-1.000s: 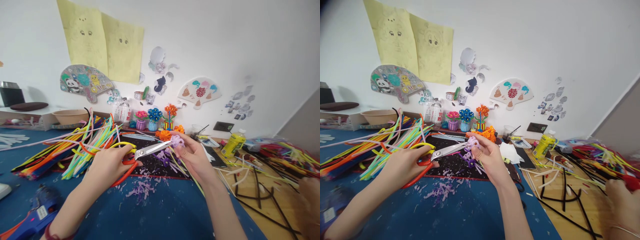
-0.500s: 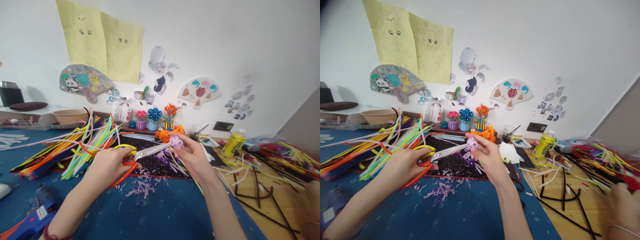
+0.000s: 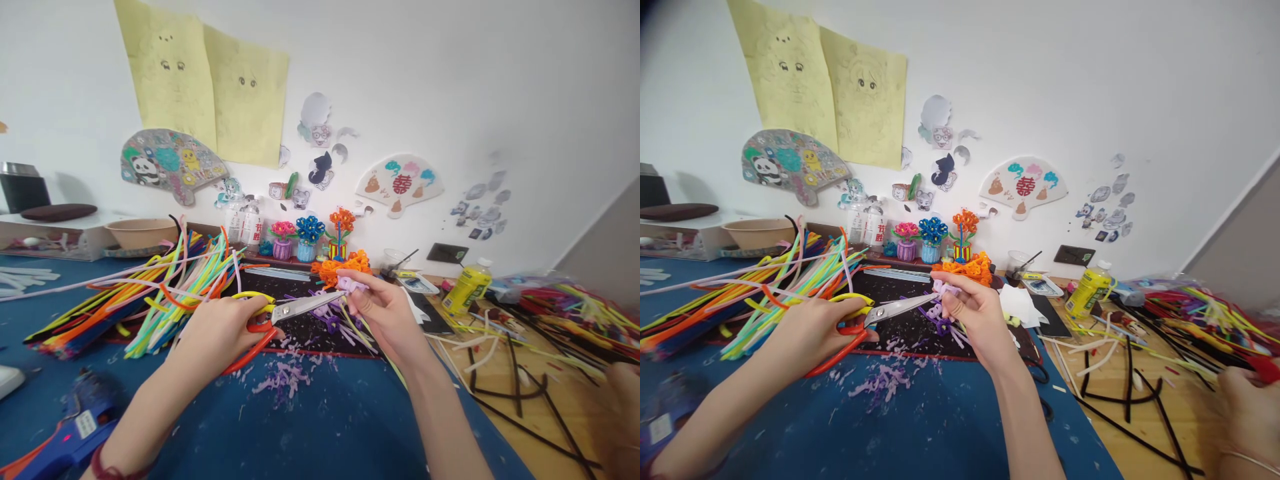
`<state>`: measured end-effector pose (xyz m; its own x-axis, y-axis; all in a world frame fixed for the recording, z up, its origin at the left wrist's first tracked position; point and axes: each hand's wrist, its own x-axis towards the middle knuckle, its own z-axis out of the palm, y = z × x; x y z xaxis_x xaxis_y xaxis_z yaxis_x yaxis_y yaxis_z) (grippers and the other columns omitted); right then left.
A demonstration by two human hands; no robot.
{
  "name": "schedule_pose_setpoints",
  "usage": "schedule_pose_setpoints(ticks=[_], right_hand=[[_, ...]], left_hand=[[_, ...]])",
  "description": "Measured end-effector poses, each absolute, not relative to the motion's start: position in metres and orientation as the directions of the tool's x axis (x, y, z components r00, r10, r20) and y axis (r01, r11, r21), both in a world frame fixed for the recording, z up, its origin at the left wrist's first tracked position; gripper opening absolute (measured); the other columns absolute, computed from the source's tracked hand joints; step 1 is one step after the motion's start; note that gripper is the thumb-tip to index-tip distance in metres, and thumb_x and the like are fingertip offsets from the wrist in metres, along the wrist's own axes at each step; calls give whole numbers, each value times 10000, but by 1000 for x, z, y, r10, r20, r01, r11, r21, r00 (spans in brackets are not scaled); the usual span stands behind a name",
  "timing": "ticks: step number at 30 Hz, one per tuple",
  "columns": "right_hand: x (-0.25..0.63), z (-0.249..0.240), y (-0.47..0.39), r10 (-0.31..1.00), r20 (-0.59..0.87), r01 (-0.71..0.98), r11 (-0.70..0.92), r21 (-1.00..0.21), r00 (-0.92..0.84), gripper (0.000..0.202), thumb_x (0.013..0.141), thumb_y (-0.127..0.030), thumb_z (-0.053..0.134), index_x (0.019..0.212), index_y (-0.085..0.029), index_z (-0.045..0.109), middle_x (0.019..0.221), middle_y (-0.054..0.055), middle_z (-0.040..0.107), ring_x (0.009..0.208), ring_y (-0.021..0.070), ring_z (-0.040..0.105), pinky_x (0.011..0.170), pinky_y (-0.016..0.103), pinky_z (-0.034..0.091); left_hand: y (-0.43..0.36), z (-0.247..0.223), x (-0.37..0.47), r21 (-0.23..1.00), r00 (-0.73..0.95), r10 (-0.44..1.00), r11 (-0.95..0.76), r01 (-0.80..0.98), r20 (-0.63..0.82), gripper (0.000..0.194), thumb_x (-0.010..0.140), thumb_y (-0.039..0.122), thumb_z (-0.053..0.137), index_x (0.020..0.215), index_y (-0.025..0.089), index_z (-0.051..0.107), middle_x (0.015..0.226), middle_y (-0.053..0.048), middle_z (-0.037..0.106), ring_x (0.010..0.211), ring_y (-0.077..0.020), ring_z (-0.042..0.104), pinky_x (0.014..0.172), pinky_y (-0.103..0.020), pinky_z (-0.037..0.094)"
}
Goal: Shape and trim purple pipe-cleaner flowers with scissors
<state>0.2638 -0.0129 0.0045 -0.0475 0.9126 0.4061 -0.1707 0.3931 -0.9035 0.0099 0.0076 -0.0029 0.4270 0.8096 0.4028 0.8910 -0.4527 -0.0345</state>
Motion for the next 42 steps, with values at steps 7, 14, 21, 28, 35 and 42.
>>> schedule_pose_setpoints(ticks=[7,14,21,28,35,42], right_hand=[[258,9,-14,917,400,-238,388,-891,-3,265,750,-314,734,998,-224,729,613,-19,569,563,97,459,552,227,385],[258,13,-15,917,397,-237,394,-888,37,179,818,-351,657,840,-174,660,728,16,643,572,92,567,522,206,421],[252,8,-11,926,375,-90,378,-921,50,249,807,-393,653,853,-150,677,717,46,690,518,113,596,476,218,431],[246,3,-8,937,348,24,348,-937,22,316,812,-446,626,809,-134,679,692,66,706,494,133,612,454,227,429],[247,3,-7,962,262,8,262,-965,76,424,763,-480,656,973,-113,670,564,35,662,433,141,598,415,225,410],[252,7,-16,941,326,-105,316,-943,-94,394,780,-332,698,1147,-217,617,688,-16,626,591,97,575,585,212,475]], left_hand=[[7,0,11,36,419,826,-465,884,378,283,810,493,476,712,248,580,583,13,631,557,-180,591,494,-238,224],[2,8,16,200,240,892,-334,921,384,298,771,522,497,694,235,498,530,31,531,508,-163,507,497,-223,237],[-9,9,39,679,55,913,-340,651,404,363,716,541,552,615,206,455,507,62,400,488,-100,374,488,-211,264],[-15,8,49,964,152,975,-187,187,160,335,641,428,716,643,186,485,470,107,369,414,-37,286,390,-158,199],[-18,12,46,990,255,962,-120,70,98,308,645,400,747,679,170,545,495,93,452,417,-27,342,385,-139,235],[-13,6,44,992,243,968,-32,-124,61,303,670,364,755,702,171,524,436,116,395,372,-10,276,380,-149,175]])
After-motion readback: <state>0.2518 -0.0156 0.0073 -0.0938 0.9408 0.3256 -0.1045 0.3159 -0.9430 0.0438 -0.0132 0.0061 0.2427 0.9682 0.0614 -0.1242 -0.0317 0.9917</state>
